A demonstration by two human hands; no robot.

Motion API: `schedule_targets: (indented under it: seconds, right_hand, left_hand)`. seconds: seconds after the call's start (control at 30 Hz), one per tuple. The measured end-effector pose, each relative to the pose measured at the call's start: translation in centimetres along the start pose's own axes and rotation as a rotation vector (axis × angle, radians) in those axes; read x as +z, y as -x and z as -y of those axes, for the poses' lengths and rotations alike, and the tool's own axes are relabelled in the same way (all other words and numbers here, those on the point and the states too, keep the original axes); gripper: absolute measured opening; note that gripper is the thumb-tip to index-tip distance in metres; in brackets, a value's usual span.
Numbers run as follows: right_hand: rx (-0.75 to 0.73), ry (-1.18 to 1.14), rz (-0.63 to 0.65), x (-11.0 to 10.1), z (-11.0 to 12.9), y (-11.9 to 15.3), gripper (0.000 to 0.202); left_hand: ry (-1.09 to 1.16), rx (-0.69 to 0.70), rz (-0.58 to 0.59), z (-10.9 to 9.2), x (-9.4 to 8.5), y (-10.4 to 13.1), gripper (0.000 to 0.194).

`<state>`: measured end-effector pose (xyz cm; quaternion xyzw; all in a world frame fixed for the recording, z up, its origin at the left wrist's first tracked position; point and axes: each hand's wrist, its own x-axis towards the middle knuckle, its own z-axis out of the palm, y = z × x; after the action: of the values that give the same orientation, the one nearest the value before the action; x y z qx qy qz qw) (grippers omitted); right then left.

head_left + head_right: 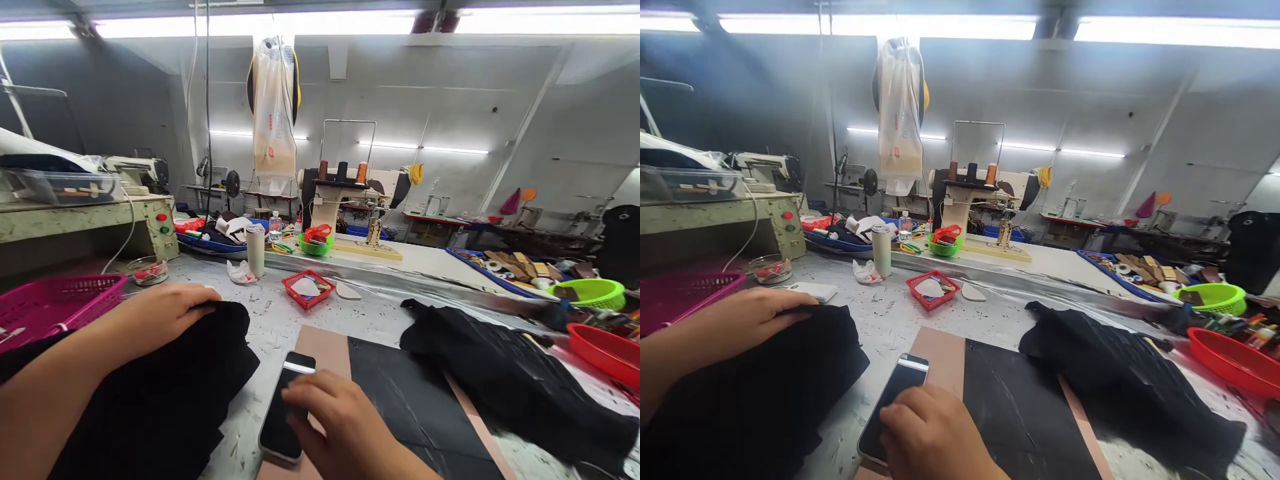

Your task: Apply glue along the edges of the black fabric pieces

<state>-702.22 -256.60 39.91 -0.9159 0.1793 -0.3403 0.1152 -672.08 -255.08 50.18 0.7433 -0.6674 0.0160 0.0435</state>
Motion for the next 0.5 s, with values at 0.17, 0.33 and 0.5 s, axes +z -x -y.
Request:
schedule_targets:
  seconds: [0.17,0.33,0.5]
  right_hand:
    - [0.226,-0.46,-0.131,3.1,0.5,-7.5,0.055]
    - [0.42,-0.673,-0.068,5.6,0.6,-12.1,0.044]
    - [0.446,-0.564,-0.032,6.8,0.4,-13.1,0.077]
  left_hand:
    - [0.059,0.118,-0.051,-2.3,-2.0,0.3,0.031]
    - [-0.031,0.121,-0.125,-1.6,-2.3,-0.2,0.042]
    - [-0.398,0.007,-0.502,-1.4,-3.4,-0.4,0.041]
